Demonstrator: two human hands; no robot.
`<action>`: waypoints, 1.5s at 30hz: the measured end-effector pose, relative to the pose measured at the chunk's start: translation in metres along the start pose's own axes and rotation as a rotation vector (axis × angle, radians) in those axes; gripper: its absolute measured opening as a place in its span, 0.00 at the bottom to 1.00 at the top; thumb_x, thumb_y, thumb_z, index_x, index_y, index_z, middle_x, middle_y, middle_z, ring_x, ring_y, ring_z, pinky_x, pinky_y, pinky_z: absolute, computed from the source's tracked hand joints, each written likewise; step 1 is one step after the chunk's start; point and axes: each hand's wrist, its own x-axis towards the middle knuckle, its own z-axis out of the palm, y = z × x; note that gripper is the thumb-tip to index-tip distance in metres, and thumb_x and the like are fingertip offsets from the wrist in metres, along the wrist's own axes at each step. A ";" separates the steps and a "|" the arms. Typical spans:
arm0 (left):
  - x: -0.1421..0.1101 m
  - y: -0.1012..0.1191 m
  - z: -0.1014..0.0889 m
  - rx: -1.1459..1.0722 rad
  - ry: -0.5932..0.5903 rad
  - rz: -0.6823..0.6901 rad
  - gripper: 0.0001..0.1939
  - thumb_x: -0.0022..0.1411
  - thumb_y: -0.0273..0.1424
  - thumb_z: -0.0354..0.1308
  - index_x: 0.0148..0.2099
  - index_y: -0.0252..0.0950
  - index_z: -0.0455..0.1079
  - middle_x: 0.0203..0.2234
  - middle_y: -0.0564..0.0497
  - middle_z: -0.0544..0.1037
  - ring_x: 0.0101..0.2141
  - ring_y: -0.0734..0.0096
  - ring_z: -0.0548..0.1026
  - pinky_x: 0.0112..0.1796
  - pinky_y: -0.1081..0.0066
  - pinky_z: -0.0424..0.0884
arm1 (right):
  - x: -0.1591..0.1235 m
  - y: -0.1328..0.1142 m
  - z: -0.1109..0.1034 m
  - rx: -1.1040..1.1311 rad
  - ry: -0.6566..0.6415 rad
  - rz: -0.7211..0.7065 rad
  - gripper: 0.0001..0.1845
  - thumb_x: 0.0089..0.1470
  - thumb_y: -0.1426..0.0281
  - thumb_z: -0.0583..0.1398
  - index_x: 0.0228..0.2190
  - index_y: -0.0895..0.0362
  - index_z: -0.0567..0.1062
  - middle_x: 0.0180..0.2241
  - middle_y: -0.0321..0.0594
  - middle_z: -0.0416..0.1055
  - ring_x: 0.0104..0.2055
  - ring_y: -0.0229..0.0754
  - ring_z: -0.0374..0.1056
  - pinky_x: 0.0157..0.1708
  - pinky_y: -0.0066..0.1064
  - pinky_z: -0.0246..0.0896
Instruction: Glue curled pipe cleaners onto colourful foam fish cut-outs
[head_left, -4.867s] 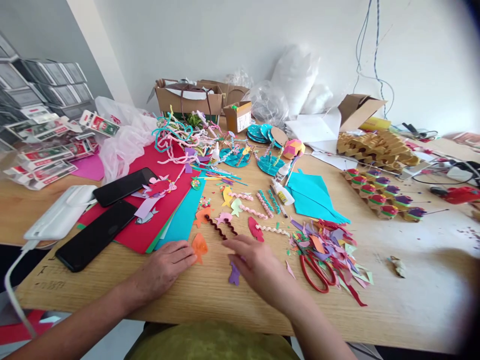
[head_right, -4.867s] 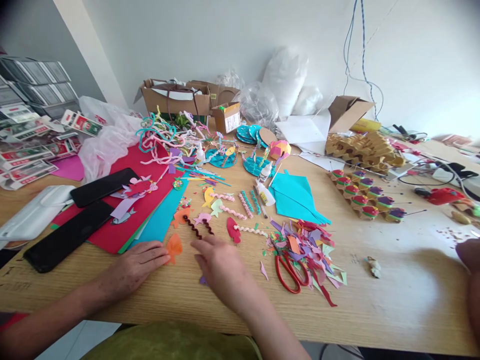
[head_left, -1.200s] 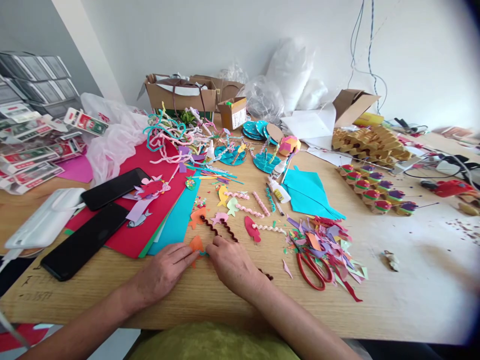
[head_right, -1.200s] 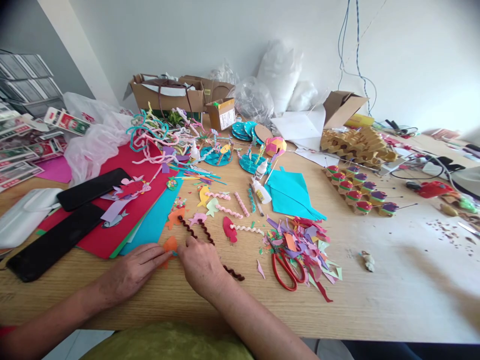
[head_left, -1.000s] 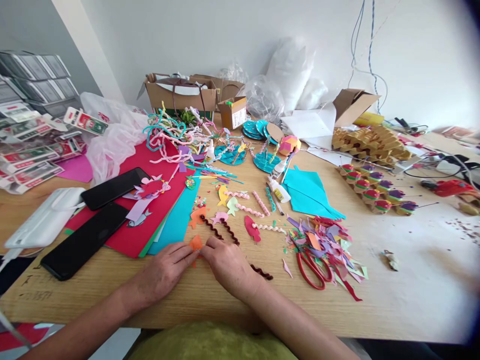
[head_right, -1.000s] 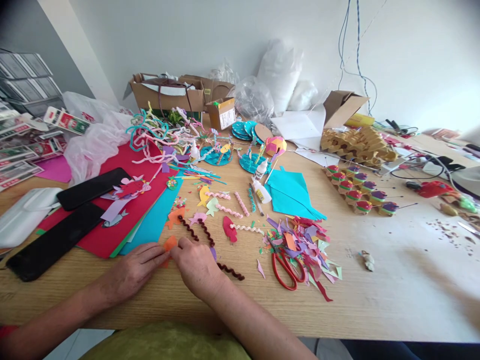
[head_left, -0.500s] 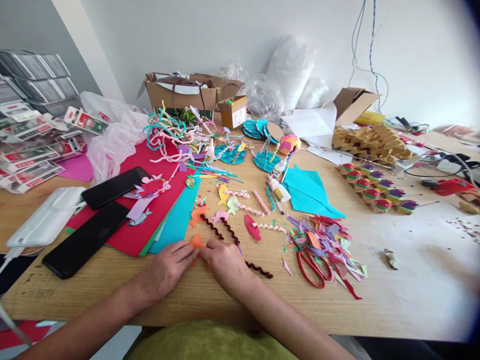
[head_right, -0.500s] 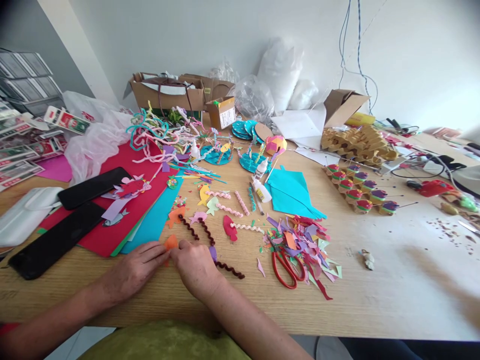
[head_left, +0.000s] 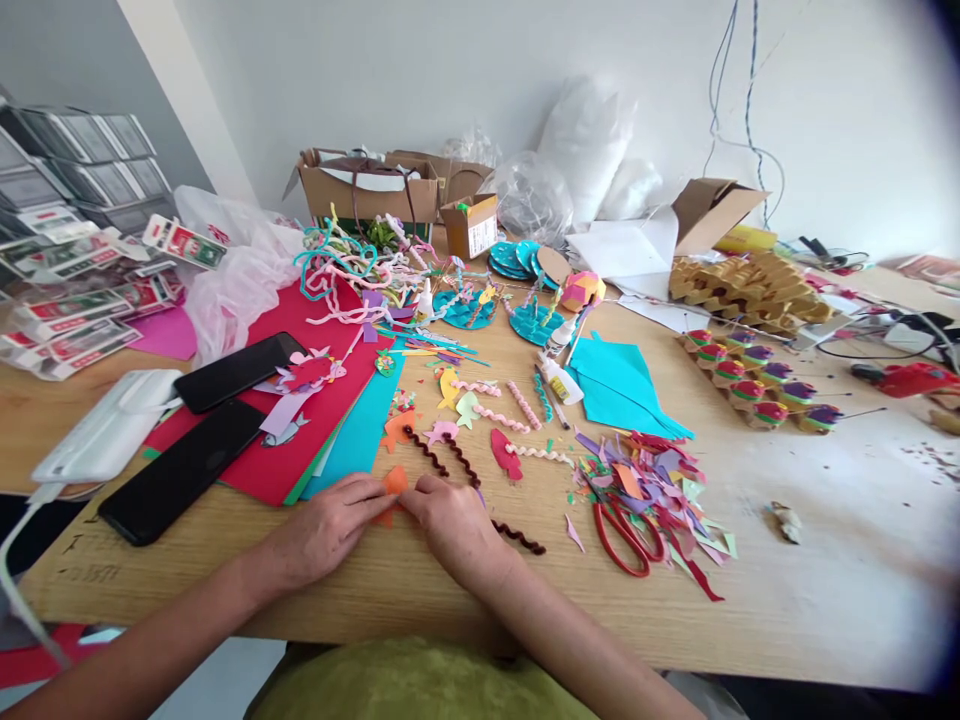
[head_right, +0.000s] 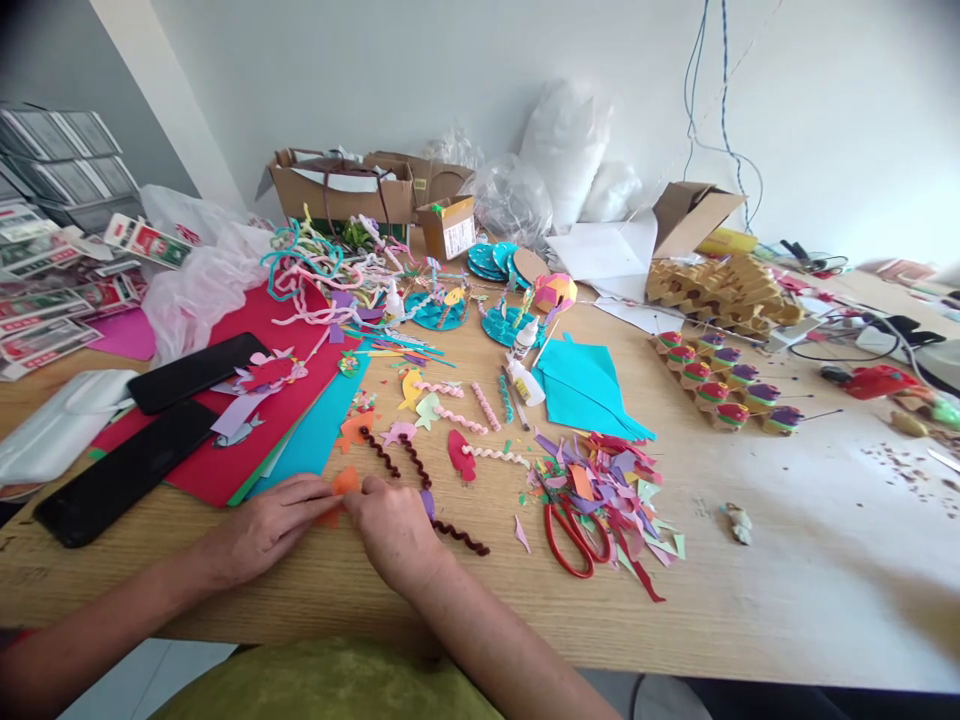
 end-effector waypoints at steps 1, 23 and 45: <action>0.000 -0.001 -0.001 -0.017 0.011 0.001 0.20 0.67 0.24 0.42 0.57 0.41 0.63 0.46 0.48 0.74 0.47 0.67 0.71 0.46 0.67 0.71 | 0.000 0.000 0.000 -0.002 0.002 0.001 0.11 0.58 0.75 0.51 0.37 0.54 0.72 0.33 0.38 0.71 0.32 0.38 0.69 0.27 0.24 0.57; 0.002 0.005 0.008 0.236 -0.027 0.061 0.17 0.67 0.22 0.40 0.50 0.31 0.68 0.40 0.44 0.74 0.44 0.63 0.70 0.45 0.63 0.72 | -0.004 -0.006 -0.002 -0.107 -0.003 -0.001 0.14 0.63 0.70 0.47 0.42 0.54 0.70 0.34 0.41 0.70 0.32 0.40 0.69 0.26 0.25 0.58; -0.001 -0.001 0.003 0.213 -0.069 0.158 0.21 0.65 0.21 0.41 0.57 0.33 0.63 0.47 0.46 0.74 0.47 0.62 0.69 0.46 0.64 0.70 | 0.001 -0.007 -0.010 -0.030 -0.029 0.069 0.13 0.55 0.80 0.50 0.38 0.58 0.70 0.34 0.42 0.73 0.33 0.43 0.71 0.27 0.27 0.61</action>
